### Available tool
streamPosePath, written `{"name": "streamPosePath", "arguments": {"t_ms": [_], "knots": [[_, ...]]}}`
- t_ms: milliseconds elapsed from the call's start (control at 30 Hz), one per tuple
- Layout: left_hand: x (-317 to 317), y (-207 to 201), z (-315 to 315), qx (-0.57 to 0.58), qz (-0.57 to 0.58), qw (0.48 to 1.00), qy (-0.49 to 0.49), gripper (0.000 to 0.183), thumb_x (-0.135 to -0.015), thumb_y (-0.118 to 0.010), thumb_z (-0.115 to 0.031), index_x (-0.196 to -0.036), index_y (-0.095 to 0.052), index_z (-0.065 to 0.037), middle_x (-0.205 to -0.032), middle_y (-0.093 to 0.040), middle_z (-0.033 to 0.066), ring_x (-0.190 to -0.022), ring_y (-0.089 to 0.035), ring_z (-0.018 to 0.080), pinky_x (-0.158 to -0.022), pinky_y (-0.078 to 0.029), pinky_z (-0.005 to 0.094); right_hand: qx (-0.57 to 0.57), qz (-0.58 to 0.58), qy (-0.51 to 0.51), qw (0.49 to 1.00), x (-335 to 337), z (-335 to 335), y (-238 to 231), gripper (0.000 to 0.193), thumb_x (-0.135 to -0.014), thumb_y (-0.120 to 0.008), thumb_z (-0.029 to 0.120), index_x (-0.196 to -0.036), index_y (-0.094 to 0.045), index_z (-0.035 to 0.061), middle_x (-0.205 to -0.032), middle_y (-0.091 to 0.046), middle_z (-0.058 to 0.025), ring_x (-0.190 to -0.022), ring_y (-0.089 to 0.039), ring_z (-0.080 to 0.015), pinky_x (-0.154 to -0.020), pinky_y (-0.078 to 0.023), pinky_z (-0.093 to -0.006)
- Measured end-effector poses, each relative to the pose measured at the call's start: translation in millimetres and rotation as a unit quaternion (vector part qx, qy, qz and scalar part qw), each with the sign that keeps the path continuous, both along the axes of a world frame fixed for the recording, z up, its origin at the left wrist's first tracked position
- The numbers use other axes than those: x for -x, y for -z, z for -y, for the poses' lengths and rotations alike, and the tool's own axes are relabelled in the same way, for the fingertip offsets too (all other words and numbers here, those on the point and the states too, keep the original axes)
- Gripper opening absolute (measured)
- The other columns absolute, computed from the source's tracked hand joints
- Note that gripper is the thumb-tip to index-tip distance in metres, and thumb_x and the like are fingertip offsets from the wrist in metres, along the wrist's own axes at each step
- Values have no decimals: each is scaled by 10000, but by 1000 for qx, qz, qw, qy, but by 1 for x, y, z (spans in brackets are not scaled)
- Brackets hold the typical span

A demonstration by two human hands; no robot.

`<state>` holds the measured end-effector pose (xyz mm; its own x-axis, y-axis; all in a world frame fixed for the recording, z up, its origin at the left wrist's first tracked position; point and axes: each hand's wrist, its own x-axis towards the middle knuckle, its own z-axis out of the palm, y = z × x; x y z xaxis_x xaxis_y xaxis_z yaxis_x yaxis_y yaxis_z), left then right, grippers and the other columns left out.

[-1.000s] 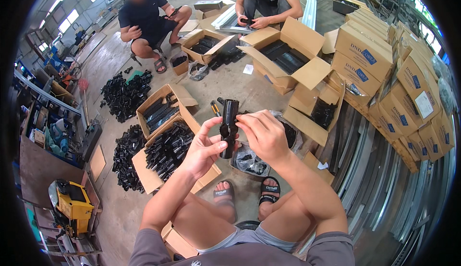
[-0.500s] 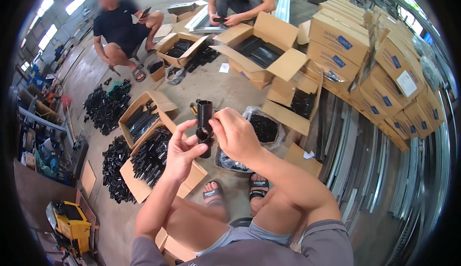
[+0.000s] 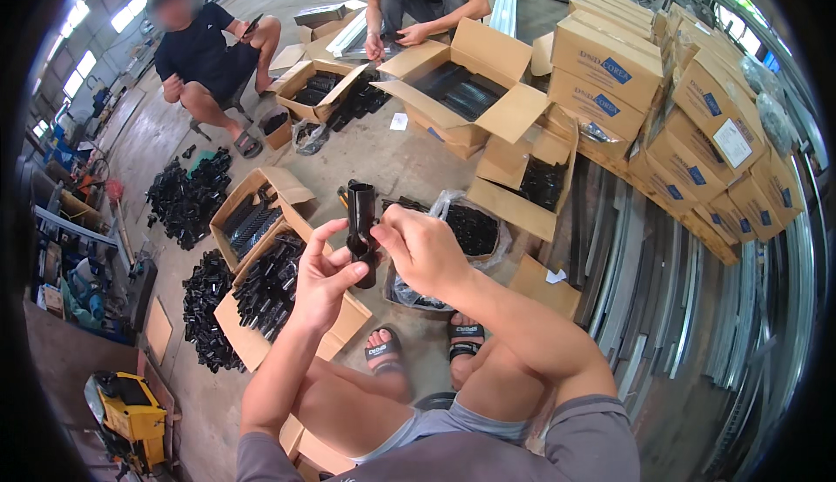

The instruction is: The person takes black plastic components from a plastic bag inside a cardboard box and places them into a separate cardboard box by hand.

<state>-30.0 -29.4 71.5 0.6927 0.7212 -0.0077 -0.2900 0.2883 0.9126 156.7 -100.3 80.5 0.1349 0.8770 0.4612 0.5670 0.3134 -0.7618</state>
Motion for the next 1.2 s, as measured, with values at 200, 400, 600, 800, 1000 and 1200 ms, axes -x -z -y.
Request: {"name": "streamPosePath", "arguments": {"t_ms": [200, 400, 600, 800, 1000, 1200], "knots": [[-3, 1, -3, 0, -5, 1000, -5, 634, -851, -710, 105, -1397, -447, -84, -1159, -714, 131, -1027, -676, 153, -892, -556, 310, -102, -25, 62, 993, 3, -2, -4, 160, -975, -617, 179, -987, -573, 25, -821, -649, -132, -706, -655, -312, -604, -508, -386], [-4, -2, -1, 11, 10, 1000, -2, 631, -859, -696, 114, -1402, -450, -92, -1181, -707, 129, -1037, -670, 153, -892, -556, 313, -93, 75, 88, 989, 3, -4, -7, 154, -935, -662, 169, -962, -588, 36, -843, -641, -122, -740, -655, -308, -625, -514, -412], [-1, -1, -3, 8, 8, 1000, -1, 617, -862, -690, 118, -1395, -464, -96, -1170, -710, 127, -1033, -669, 146, -883, -559, 309, -157, 84, 90, 980, 6, -7, -7, 161, -925, -663, 149, -1005, -595, 26, -839, -639, -117, -734, -650, -319, -626, -514, -415], [1, -2, -2, -2, -2, 1000, 1, 633, -859, -686, 122, -1405, -445, -89, -1157, -712, 137, -1040, -679, 167, -898, -550, 312, -91, 82, 78, 989, 5, -3, -8, 134, -923, -647, 110, -993, -580, 17, -819, -637, -129, -711, -641, -331, -622, -511, -417], [-6, -4, -2, 4, -1, 1000, 6, 654, -852, -686, 125, -1415, -431, -90, -1131, -716, 125, -1022, -684, 160, -888, -541, 302, -113, 60, 92, 987, 1, -2, -8, 146, -936, -637, 143, -966, -583, 10, -797, -643, -144, -706, -658, -324, -614, -515, -409], [4, -5, -3, 7, -11, 1000, 1, 641, -862, -685, 109, -1417, -439, -96, -1129, -711, 112, -998, -675, 145, -883, -541, 302, -51, 33, 79, 995, 17, -8, -6, 158, -923, -643, 141, -1000, -596, 12, -814, -652, -169, -725, -676, -342, -622, -526, -424]]}}
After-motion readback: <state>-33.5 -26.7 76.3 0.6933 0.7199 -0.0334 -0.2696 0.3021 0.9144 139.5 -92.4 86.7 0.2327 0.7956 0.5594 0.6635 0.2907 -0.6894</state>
